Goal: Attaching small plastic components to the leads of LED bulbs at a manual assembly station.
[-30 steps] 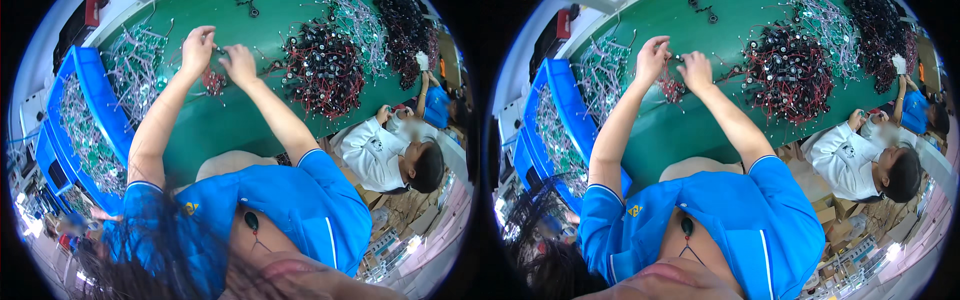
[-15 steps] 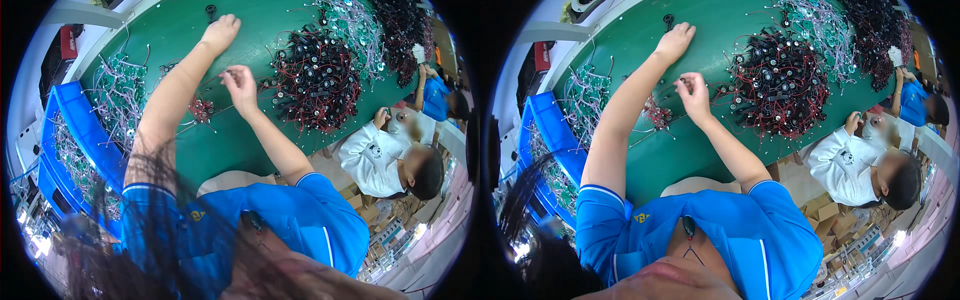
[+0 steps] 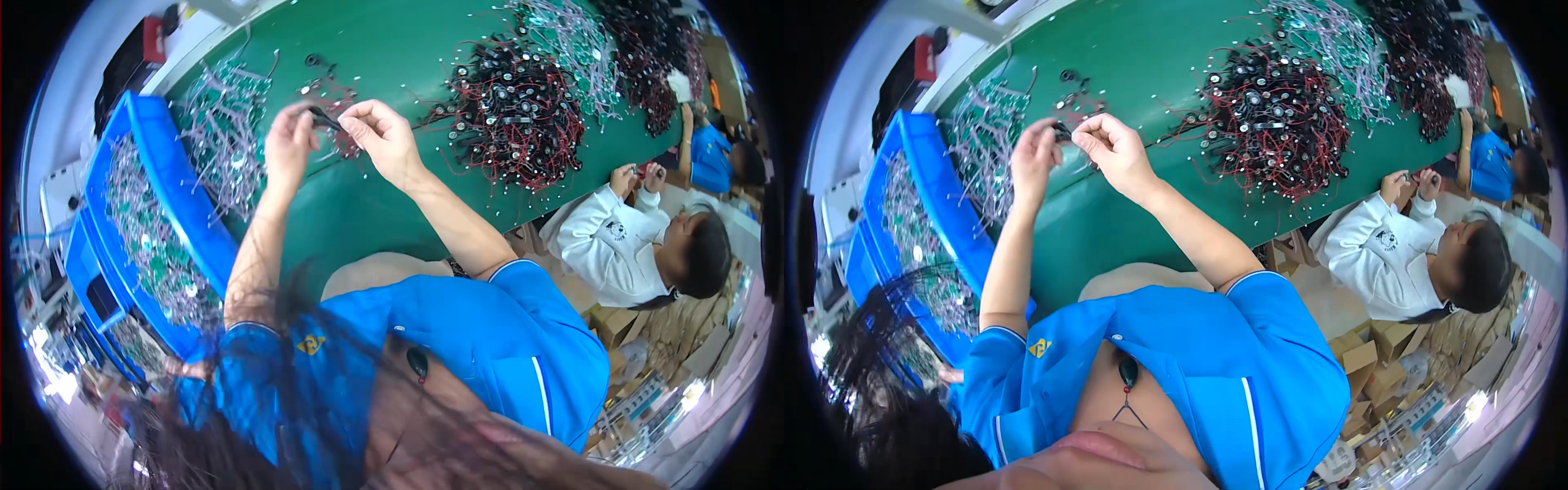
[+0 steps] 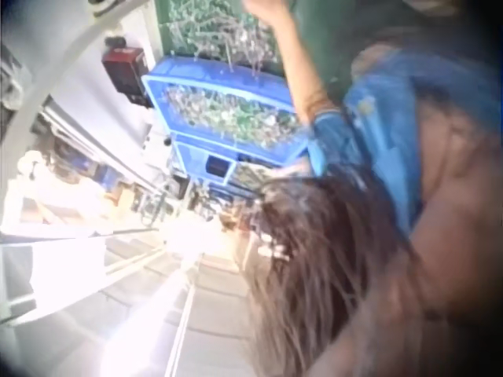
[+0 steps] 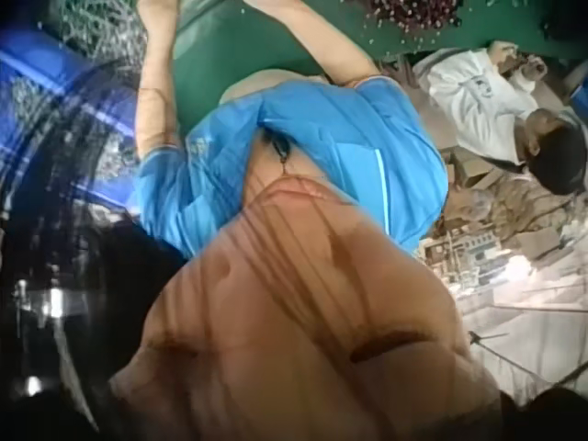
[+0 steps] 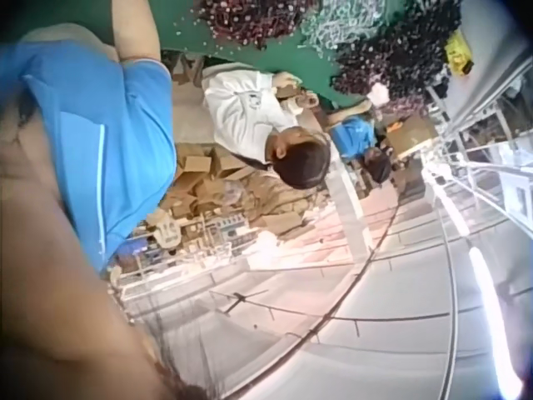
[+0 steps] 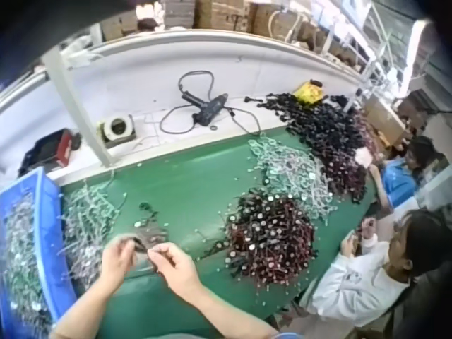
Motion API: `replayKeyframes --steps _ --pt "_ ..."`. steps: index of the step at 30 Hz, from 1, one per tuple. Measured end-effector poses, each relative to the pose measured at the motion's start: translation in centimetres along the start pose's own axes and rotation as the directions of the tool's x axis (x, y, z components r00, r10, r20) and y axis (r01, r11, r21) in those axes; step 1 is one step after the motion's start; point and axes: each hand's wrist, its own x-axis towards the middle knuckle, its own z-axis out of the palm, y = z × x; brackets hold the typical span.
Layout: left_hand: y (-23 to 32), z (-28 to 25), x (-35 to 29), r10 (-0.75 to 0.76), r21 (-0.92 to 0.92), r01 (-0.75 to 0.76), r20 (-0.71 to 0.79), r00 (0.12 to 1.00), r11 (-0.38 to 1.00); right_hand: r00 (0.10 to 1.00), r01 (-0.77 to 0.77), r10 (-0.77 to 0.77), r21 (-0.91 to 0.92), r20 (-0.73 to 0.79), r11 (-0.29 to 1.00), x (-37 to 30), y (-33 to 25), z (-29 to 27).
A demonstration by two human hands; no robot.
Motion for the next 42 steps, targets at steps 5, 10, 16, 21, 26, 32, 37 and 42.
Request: replayKeyframes --steps 5,10,16,21,26,32,37,42 --pt "-0.4 -1.9 -10.3 0.015 -0.083 -0.01 0.06 0.998 0.997 0.994 0.048 0.019 -0.579 0.108 0.814 -4.3 -1.7 3.7" --pt "0.8 -3.7 -15.1 -0.041 -0.113 0.04 -0.015 0.999 0.993 0.868 0.489 -0.272 -0.619 0.416 0.615 -5.7 -1.9 5.8" --pt "1.4 -4.8 -18.3 0.039 -0.23 -0.048 -0.044 0.998 0.972 0.96 0.261 -0.107 -0.692 0.258 0.673 -8.0 -4.5 8.9" --pt "2.7 -4.8 -20.1 0.205 -0.084 -0.211 -0.071 0.976 0.974 0.916 0.265 0.032 -0.664 0.4 0.699 -11.0 -2.9 9.4" --pt "3.3 -4.7 -21.2 0.326 0.159 -0.325 0.018 0.945 0.932 0.912 0.31 -0.007 -0.677 0.41 0.667 -13.5 -3.9 9.3" --pt "2.6 -3.8 -21.3 0.28 0.007 -0.281 0.038 0.959 0.96 0.949 0.041 0.119 -0.486 0.293 0.873 -15.2 -4.0 8.3" --pt "2.3 -3.4 -21.6 0.273 -0.045 -0.27 0.075 0.959 0.962 0.952 0.109 0.102 -0.632 0.289 0.767 -16.8 -4.9 6.6" --pt "2.6 -2.6 -21.9 0.273 -0.054 -0.267 0.177 0.946 0.962 0.962 0.228 -0.031 -0.738 0.271 0.634 -17.8 -5.6 6.2"
